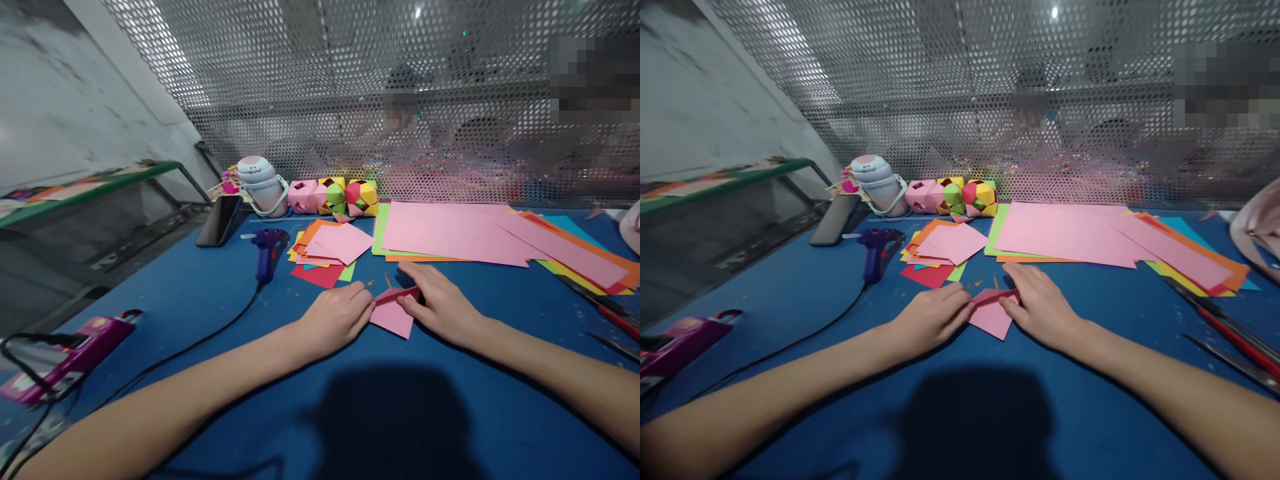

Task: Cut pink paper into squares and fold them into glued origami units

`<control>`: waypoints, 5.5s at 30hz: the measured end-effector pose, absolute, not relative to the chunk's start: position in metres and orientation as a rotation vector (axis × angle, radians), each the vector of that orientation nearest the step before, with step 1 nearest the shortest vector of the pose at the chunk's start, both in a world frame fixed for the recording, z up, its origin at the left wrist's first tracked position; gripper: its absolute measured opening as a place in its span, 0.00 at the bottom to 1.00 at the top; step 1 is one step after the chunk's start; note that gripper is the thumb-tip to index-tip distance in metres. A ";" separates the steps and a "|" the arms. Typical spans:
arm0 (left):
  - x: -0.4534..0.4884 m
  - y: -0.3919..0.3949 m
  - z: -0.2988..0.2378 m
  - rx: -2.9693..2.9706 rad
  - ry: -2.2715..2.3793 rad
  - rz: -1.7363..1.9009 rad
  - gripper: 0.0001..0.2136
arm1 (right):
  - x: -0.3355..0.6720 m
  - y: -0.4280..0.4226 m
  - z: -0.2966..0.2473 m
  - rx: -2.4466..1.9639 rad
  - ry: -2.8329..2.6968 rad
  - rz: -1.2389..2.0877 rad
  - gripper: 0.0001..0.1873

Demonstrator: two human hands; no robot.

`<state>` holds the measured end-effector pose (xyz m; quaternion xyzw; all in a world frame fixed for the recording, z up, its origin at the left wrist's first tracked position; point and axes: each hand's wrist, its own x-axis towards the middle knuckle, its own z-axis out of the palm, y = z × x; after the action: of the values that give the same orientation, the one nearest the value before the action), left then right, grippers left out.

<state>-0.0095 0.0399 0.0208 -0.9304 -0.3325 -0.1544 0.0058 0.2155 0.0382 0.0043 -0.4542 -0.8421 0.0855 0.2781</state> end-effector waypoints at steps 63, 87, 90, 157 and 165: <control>-0.010 0.045 0.022 -3.159 -1.628 -1.105 0.15 | 0.204 0.029 0.025 -1.230 -1.948 0.925 0.15; 0.009 0.028 0.015 -2.780 -2.619 -2.609 0.12 | 0.191 0.023 0.020 -1.148 -1.527 1.248 0.12; 0.009 0.026 0.014 -2.819 -2.535 -2.537 0.12 | 0.191 0.022 0.020 -1.148 -1.549 1.212 0.12; 0.014 0.011 0.034 -3.124 -2.144 -1.554 0.15 | 0.186 0.009 0.029 -0.932 -2.007 0.605 0.09; 0.013 0.013 0.036 -3.121 -2.132 -1.517 0.15 | 0.185 0.009 0.029 -0.907 -2.018 0.582 0.10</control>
<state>0.0131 0.0132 0.0357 -0.6848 -0.4678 -0.3328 -0.4488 0.1851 0.0090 0.0288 -0.3607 -0.8029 0.2318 0.4142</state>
